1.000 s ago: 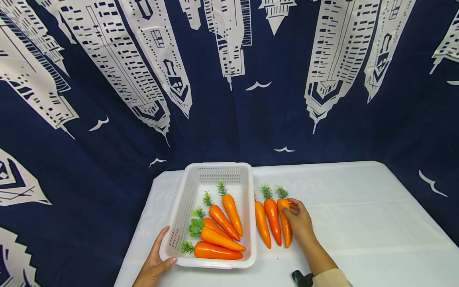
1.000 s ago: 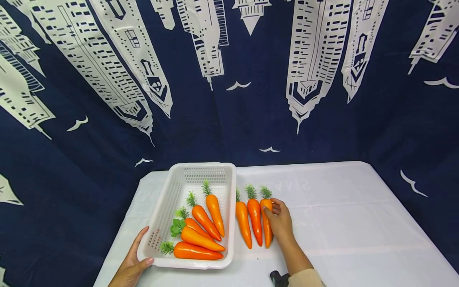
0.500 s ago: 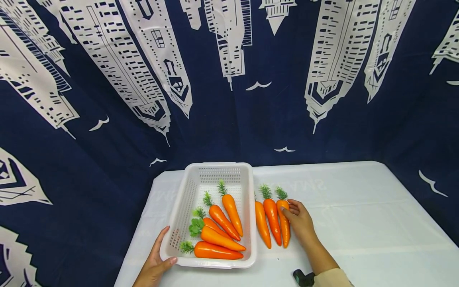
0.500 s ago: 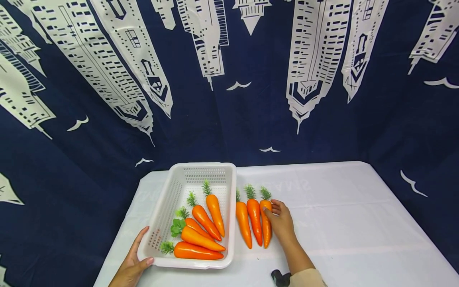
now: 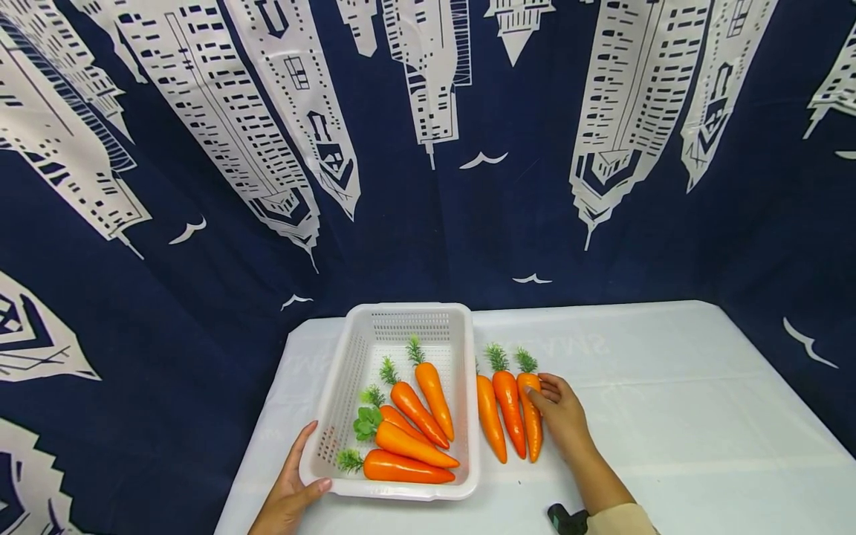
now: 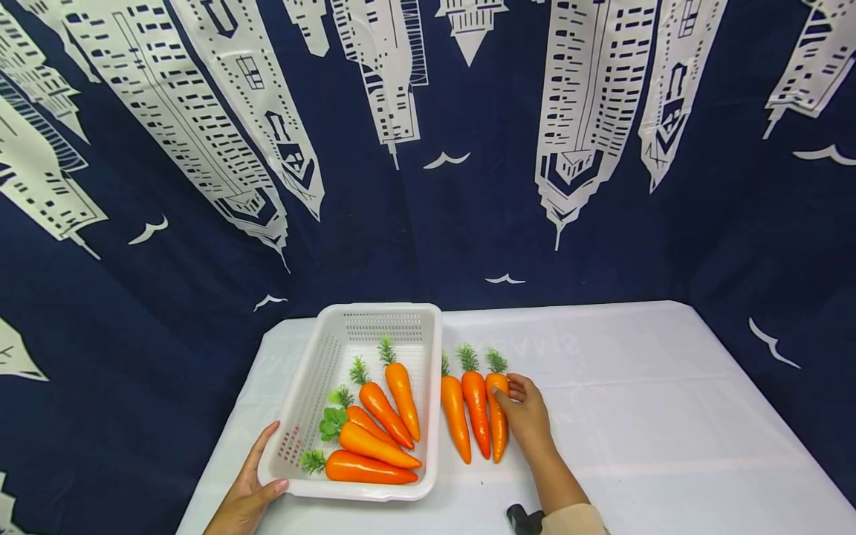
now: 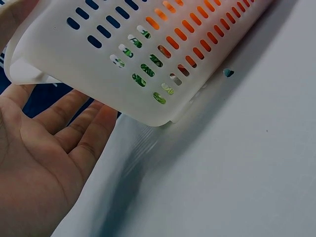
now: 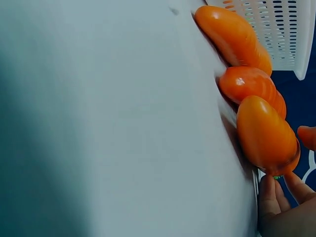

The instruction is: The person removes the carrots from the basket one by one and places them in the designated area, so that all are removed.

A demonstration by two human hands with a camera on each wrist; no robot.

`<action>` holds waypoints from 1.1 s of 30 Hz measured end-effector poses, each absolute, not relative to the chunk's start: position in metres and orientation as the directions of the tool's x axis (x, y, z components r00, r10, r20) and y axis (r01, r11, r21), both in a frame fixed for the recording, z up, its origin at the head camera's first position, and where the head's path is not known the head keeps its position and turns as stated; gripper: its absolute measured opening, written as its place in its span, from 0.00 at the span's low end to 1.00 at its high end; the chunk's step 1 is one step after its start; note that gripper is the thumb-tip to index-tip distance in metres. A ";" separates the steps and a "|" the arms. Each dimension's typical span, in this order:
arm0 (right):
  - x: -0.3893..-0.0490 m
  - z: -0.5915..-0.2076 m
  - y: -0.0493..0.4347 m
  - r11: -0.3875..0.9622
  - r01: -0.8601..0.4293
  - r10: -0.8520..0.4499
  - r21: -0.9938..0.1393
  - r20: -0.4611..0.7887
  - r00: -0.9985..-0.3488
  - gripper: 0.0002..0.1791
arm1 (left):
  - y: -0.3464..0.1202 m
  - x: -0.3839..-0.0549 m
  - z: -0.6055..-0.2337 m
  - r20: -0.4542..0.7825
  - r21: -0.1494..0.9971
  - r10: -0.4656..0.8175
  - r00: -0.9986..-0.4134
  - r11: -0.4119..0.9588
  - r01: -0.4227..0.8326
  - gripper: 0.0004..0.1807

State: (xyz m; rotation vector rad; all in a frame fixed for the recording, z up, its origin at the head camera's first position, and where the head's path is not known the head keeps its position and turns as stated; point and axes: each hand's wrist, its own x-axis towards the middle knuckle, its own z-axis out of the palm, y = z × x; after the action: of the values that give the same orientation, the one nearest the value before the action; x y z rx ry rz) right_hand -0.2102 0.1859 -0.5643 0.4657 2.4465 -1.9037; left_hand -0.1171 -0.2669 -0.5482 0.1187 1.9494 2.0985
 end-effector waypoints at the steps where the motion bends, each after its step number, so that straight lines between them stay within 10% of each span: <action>1: -0.210 -0.564 0.186 0.212 0.237 0.228 -0.948 -0.188 -0.955 0.33 | -0.267 -0.117 -0.548 -0.122 0.989 0.253 -0.960 -0.050 -0.139 0.53; 33: -0.205 -0.557 0.198 0.205 0.258 0.240 -0.944 -0.207 -0.949 0.28 | -0.266 -0.117 -0.548 -0.137 0.988 0.229 -0.964 -0.034 -0.149 0.53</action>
State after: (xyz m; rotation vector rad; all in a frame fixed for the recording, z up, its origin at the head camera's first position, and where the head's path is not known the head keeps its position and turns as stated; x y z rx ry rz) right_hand -0.2049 0.1979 -0.5570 0.5012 2.4277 -1.9063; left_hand -0.1171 -0.2656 -0.5480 0.0859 1.9809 2.0860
